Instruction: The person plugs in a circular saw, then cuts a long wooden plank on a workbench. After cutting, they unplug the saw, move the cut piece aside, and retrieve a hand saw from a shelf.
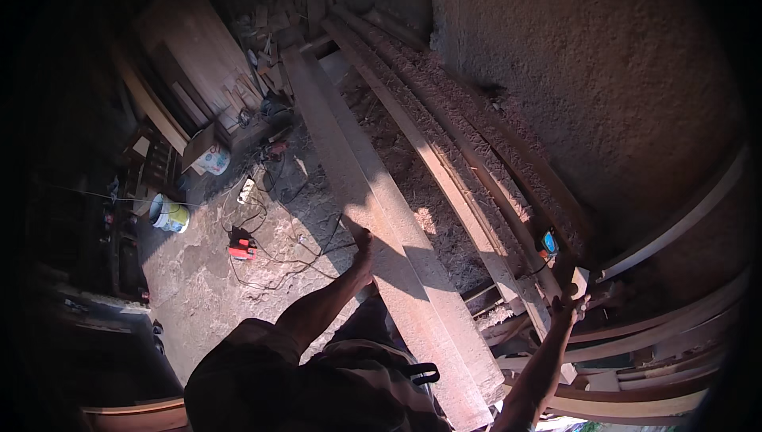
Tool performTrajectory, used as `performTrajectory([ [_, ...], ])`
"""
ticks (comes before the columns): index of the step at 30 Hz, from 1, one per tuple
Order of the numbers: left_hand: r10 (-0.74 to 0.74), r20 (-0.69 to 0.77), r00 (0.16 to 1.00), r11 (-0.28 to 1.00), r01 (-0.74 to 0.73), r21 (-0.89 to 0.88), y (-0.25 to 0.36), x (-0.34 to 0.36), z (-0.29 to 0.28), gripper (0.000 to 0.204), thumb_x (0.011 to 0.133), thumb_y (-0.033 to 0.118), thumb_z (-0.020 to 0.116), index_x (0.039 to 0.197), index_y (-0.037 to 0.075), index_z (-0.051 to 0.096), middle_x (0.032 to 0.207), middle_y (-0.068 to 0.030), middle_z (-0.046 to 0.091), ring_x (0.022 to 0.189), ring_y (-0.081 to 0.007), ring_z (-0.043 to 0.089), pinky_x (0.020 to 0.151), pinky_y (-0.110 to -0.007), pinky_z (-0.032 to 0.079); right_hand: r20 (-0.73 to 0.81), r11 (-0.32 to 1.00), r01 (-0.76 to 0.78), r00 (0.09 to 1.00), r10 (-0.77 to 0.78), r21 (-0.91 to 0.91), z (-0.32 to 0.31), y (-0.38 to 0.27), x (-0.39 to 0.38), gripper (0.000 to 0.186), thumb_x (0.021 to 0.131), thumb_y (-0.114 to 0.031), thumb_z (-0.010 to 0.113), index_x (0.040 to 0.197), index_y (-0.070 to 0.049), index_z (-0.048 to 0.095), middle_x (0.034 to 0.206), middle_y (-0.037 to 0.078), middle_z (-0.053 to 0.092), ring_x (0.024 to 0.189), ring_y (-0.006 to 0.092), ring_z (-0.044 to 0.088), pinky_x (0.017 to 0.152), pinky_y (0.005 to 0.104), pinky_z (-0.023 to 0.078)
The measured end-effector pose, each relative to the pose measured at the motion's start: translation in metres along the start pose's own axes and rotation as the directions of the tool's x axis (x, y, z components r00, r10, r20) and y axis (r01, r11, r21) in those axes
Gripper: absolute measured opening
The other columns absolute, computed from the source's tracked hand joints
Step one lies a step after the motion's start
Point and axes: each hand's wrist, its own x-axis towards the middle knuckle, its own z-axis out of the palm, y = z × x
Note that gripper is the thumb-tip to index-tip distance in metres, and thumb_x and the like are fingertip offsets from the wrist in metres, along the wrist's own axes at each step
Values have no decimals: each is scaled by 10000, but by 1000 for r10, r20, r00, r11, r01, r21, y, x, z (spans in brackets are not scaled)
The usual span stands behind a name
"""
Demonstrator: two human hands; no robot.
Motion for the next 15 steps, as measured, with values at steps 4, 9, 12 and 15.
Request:
performTrajectory([
  [4, 23, -173, 985, 996, -8, 85, -3, -5, 8, 920, 854, 786, 526, 1532, 195, 334, 1459, -146, 468, 1328, -293, 473, 1026, -482, 423, 657, -44, 834, 399, -639, -550, -24, 8, -18, 1232, 707, 23, 840, 1610, -153, 20, 1436, 285, 399, 998, 278, 595, 666, 367, 610],
  [9, 242, -257, 936, 889, -108, 445, 11, -17, 17, 775, 934, 744, 429, 1554, 291, 328, 1359, -130, 609, 1206, -287, 592, 948, -425, 458, -61, 833, 275, 937, -344, -479, -5, 8, -97, 706, 1001, -459, 566, 1524, -55, 315, 1390, 250, 516, 1234, 372, 554, 1001, 528, 452],
  [12, 331, -185, 925, 850, -207, 485, 13, -25, 20, 726, 970, 699, 400, 1510, 214, 423, 1412, -119, 575, 1279, -276, 549, 1018, -381, 435, 576, 600, 662, 728, -373, -448, 19, 45, -203, 580, 1000, -406, 584, 1424, -24, 484, 1372, 277, 527, 1189, 378, 552, 1005, 467, 425],
  [15, 235, -235, 943, 948, -168, 271, 13, -33, 24, 708, 963, 696, 424, 1486, 222, 469, 1368, -79, 600, 1217, -224, 574, 998, -348, 455, 913, 185, 917, 381, -149, -352, 20, 58, -290, 642, 923, -525, 616, 1393, -94, 539, 1284, 216, 585, 1066, 378, 577, 925, 501, 437],
])
